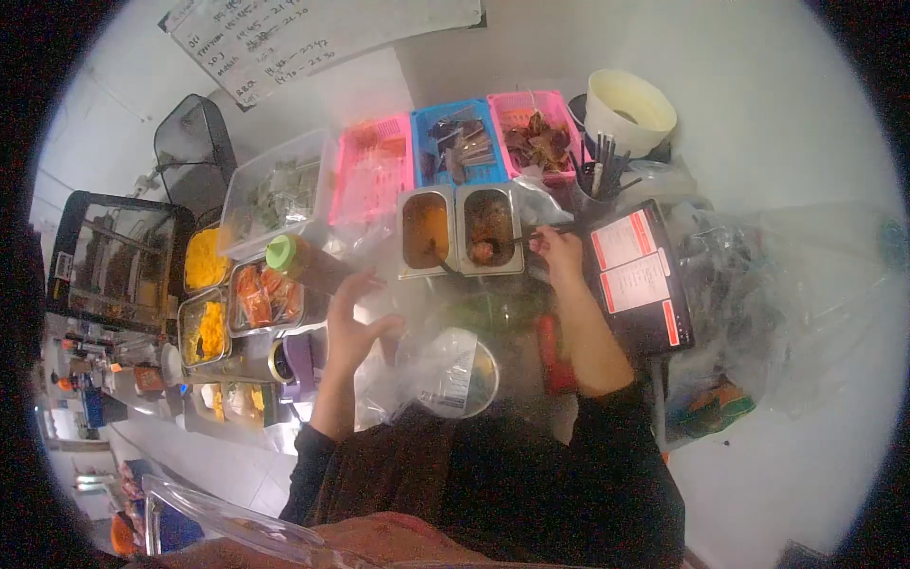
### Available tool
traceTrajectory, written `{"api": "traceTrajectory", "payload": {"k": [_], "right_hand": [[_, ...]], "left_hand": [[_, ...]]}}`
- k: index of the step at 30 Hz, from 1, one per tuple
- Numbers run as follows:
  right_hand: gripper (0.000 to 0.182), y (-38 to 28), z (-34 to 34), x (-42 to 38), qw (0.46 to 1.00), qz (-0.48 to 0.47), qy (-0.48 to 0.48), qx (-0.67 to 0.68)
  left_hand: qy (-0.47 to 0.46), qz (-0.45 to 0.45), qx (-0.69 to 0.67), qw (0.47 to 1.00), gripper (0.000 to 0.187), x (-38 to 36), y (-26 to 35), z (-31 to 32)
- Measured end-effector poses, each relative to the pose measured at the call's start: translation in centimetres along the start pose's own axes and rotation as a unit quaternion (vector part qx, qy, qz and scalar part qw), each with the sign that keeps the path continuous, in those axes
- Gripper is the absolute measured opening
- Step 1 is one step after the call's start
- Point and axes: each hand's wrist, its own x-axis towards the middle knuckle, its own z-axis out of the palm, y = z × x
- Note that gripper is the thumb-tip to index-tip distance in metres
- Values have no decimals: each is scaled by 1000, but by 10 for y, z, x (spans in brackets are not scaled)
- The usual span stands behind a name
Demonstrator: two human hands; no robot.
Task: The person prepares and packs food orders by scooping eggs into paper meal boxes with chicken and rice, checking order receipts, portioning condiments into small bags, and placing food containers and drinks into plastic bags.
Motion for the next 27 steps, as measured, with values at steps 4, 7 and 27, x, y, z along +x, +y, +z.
{"api": "traceTrajectory", "payload": {"k": [4, 7, 27], "right_hand": [[19, -9, -6, 6, 996, -7, -11, 90], [20, -34, 2, 1, 991, -39, -24, 128], [10, -115, 72, -85, 790, -527, -100, -295]], "left_hand": [[-32, 73, 15, 997, 66, 41, 1, 16], [-72, 64, 13, 995, 65, 68, -16, 41], [-86, 40, -55, 994, 61, 115, -4, 106]]}}
